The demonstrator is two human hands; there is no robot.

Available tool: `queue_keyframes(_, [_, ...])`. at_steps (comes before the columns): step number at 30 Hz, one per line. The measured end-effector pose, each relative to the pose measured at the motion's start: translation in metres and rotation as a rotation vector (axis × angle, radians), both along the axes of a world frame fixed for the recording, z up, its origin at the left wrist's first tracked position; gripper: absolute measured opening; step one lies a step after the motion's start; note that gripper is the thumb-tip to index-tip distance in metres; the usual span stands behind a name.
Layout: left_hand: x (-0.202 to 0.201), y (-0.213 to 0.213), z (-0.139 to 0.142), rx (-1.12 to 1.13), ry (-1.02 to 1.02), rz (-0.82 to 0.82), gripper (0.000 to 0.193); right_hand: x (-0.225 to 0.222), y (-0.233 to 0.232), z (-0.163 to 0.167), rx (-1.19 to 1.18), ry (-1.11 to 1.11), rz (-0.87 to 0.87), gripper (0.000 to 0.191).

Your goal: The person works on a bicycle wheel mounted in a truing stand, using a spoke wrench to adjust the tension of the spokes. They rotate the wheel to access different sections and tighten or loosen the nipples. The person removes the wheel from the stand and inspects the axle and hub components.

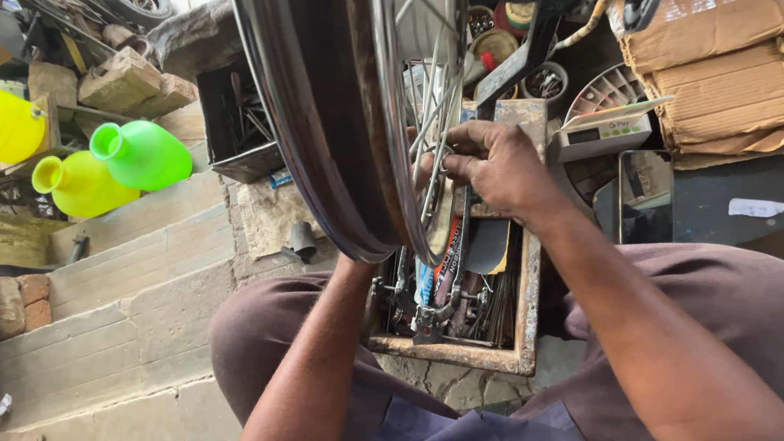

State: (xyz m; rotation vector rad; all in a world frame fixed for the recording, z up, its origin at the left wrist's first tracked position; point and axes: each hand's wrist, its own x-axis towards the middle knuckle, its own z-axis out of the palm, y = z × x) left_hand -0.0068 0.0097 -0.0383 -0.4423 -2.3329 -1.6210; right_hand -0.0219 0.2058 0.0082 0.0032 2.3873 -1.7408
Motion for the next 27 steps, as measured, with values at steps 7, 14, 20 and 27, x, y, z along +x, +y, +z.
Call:
queue_keyframes(7, [0.001, -0.014, -0.020, 0.205, -0.046, -0.096, 0.039, 0.012, -0.008, 0.010, -0.021, -0.109, -0.089, 0.036])
queue_keyframes(14, [0.004, -0.016, -0.015, 0.234, -0.065, -0.107, 0.036, 0.013, -0.020, 0.004, 0.024, 0.098, -0.120, 0.023])
queue_keyframes(20, [0.002, -0.005, -0.010, 0.147, -0.070, -0.079, 0.033, 0.013, -0.006, 0.013, 0.169, 0.225, -0.099, 0.024])
queue_keyframes(27, [0.003, -0.008, -0.013, 0.245, -0.080, -0.112, 0.031, 0.008, 0.001, 0.037, 0.042, -0.156, 0.043, 0.030])
